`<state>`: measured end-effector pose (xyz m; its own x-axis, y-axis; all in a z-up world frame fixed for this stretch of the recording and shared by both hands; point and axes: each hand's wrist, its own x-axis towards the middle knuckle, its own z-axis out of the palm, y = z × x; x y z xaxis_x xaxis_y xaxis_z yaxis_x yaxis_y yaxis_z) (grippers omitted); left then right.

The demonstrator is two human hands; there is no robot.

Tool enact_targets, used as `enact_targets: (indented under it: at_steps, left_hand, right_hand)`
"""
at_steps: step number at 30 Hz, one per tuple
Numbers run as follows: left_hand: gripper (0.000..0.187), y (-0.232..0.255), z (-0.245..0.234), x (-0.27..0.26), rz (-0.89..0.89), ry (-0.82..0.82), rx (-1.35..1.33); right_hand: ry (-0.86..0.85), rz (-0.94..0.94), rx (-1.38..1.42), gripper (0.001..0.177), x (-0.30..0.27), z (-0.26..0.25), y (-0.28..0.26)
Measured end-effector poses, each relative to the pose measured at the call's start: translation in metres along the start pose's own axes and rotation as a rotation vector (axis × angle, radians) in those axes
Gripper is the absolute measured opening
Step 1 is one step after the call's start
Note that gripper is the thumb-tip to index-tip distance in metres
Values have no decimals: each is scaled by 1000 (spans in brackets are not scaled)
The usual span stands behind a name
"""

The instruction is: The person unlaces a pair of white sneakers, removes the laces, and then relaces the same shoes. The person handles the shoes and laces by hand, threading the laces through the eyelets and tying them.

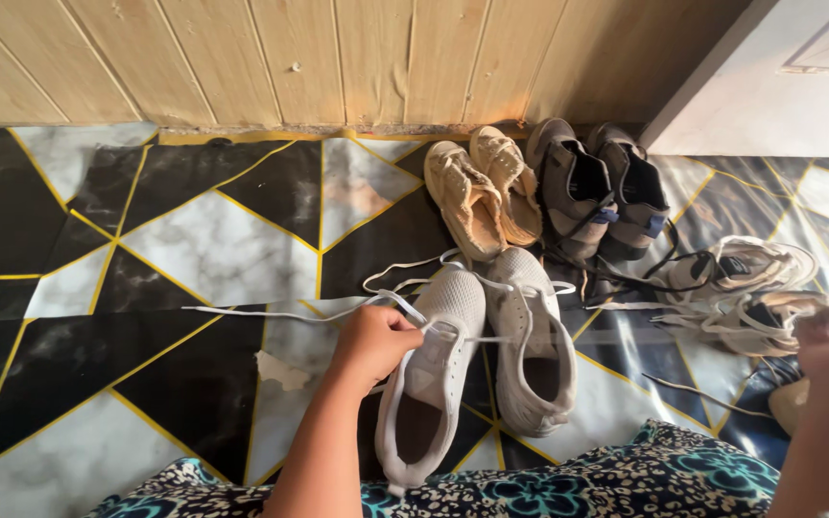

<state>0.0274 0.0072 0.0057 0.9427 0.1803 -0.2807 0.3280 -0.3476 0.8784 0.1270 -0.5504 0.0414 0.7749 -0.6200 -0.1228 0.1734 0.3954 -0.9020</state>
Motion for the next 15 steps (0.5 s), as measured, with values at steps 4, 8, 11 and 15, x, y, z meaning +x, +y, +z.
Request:
enact_targets:
  at_steps: [4, 8, 11, 15]
  left_hand:
    - [15, -24, 8, 15, -120, -93, -197]
    - [12, -41, 11, 27, -244, -175, -321]
    - [12, -45, 13, 32, -268, -201, -356]
    - [13, -47, 13, 31, -288, -230, -319]
  right_hand:
    - [161, -56, -315, 28, -7, 1, -6]
    - [105, -124, -746, 32, -41, 57, 1]
    - [-270, -130, -1075, 35, -95, 118, 36]
    - [-1166, -619, -1683, 24, -198, 170, 90]
